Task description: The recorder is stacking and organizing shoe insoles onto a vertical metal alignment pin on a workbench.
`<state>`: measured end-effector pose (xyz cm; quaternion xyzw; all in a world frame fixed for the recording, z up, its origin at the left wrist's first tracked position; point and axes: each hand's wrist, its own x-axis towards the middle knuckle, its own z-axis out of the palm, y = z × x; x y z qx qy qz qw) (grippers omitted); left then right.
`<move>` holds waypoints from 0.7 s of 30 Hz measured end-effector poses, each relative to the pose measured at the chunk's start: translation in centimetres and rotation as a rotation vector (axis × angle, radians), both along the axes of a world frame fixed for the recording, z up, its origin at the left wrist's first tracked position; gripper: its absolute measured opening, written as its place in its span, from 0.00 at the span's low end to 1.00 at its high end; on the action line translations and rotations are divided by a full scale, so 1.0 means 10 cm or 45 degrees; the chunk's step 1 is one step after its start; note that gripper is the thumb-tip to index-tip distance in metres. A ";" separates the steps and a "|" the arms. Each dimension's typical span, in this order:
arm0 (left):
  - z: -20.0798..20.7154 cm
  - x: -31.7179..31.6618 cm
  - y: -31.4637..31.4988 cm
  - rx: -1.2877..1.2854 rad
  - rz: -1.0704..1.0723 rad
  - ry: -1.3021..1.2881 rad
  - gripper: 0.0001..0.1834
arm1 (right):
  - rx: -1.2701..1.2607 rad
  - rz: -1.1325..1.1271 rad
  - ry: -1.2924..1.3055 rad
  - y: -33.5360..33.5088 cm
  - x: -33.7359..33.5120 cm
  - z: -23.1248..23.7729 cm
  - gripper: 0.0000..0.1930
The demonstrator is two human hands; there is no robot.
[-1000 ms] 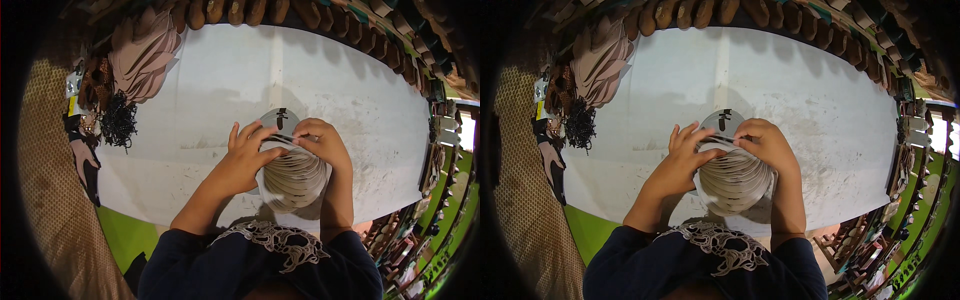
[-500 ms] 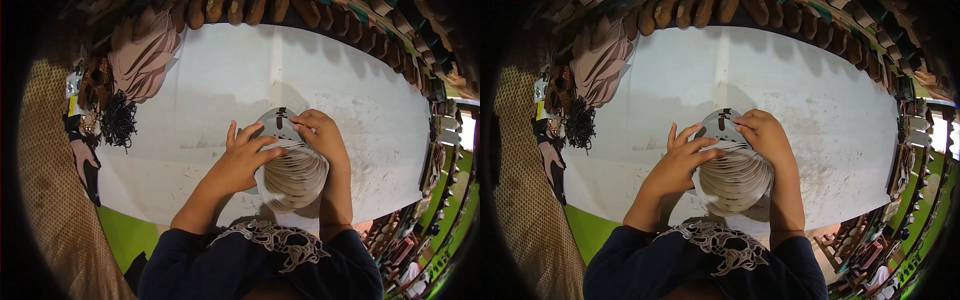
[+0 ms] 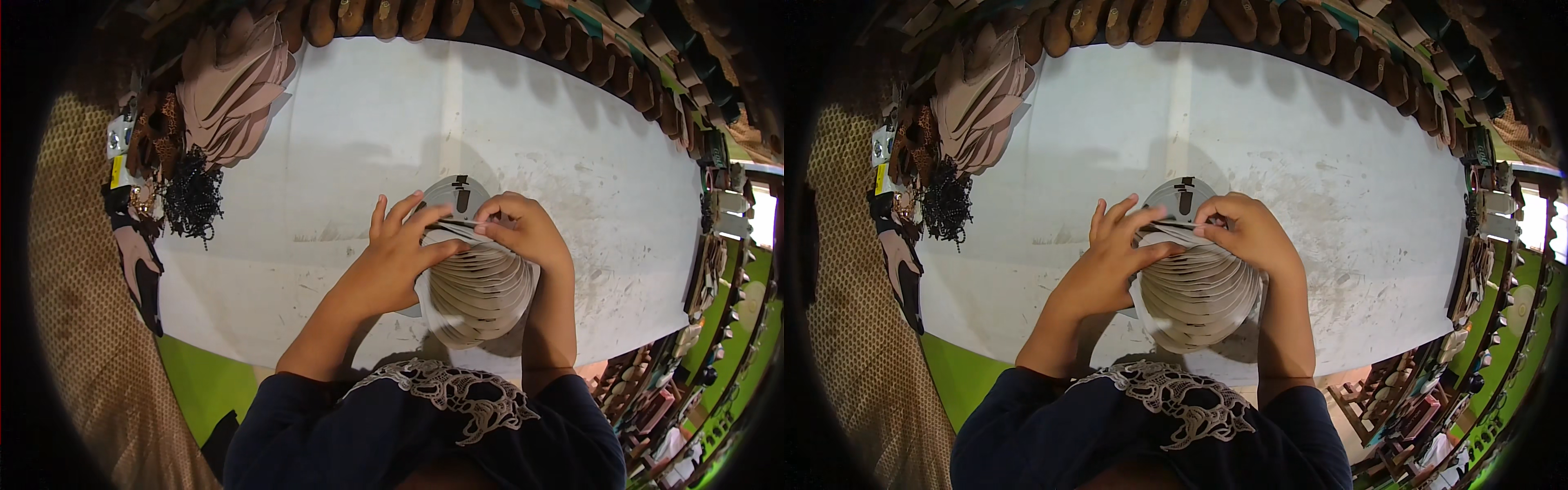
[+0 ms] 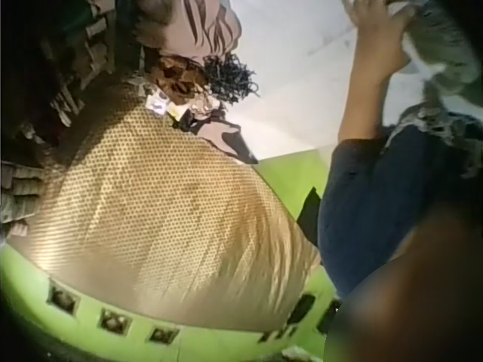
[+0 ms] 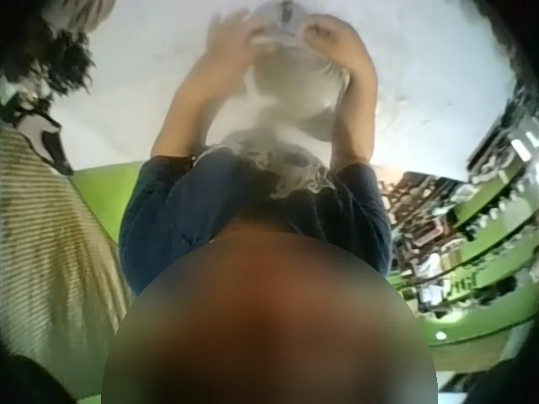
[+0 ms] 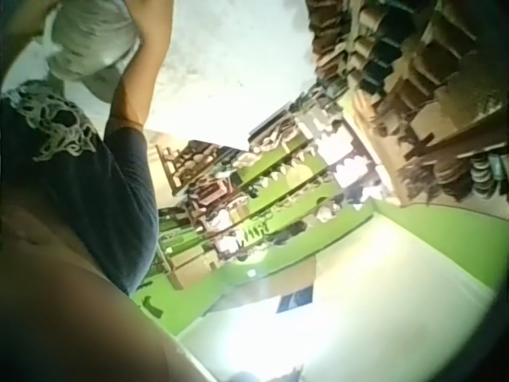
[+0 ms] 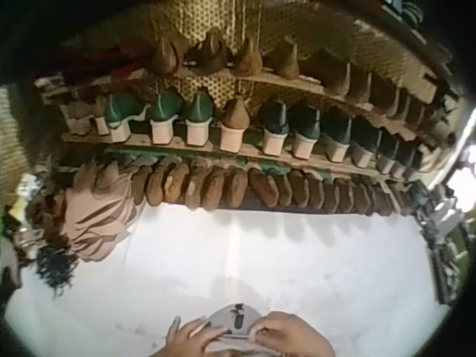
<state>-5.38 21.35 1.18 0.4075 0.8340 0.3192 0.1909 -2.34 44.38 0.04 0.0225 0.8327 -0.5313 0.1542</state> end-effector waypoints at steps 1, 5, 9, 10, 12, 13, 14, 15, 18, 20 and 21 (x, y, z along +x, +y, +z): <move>-0.01 0.00 0.01 0.006 0.030 -0.004 0.32 | 0.002 -0.002 0.001 0.05 0.01 -0.03 0.06; -0.05 0.00 -0.01 -0.067 -0.040 0.024 0.29 | -0.275 0.043 -0.020 0.13 0.03 -0.11 0.06; -0.01 -0.01 0.00 -0.011 -0.047 -0.018 0.36 | 0.036 -0.195 0.101 0.07 -0.05 -0.09 0.09; 0.00 -0.02 0.00 -0.022 -0.049 -0.006 0.37 | 0.035 -0.192 0.102 0.04 -0.05 -0.08 0.09; -0.01 -0.02 0.00 -0.034 -0.048 0.006 0.37 | 0.137 -0.202 0.070 -0.01 -0.04 -0.05 0.10; -0.02 -0.01 0.00 -0.024 -0.045 0.001 0.37 | 0.138 -0.203 0.069 -0.01 -0.03 -0.07 0.10; -0.02 0.00 0.00 -0.014 -0.041 -0.004 0.38 | 0.179 -0.188 0.129 -0.01 -0.01 -0.10 0.10; -0.01 -0.01 0.00 -0.014 -0.043 -0.005 0.38 | 0.219 -0.173 0.187 0.00 0.00 -0.12 0.10; 0.00 -0.02 0.00 -0.050 -0.061 -0.023 0.38 | 0.227 -0.240 0.184 -0.05 0.01 -0.09 0.10; 0.00 -0.01 0.00 -0.005 -0.041 -0.024 0.38 | 0.173 -0.245 0.185 -0.06 0.00 -0.09 0.09; 0.00 -0.01 0.00 -0.004 -0.041 -0.024 0.38 | 0.118 -0.249 0.187 -0.06 0.00 -0.09 0.08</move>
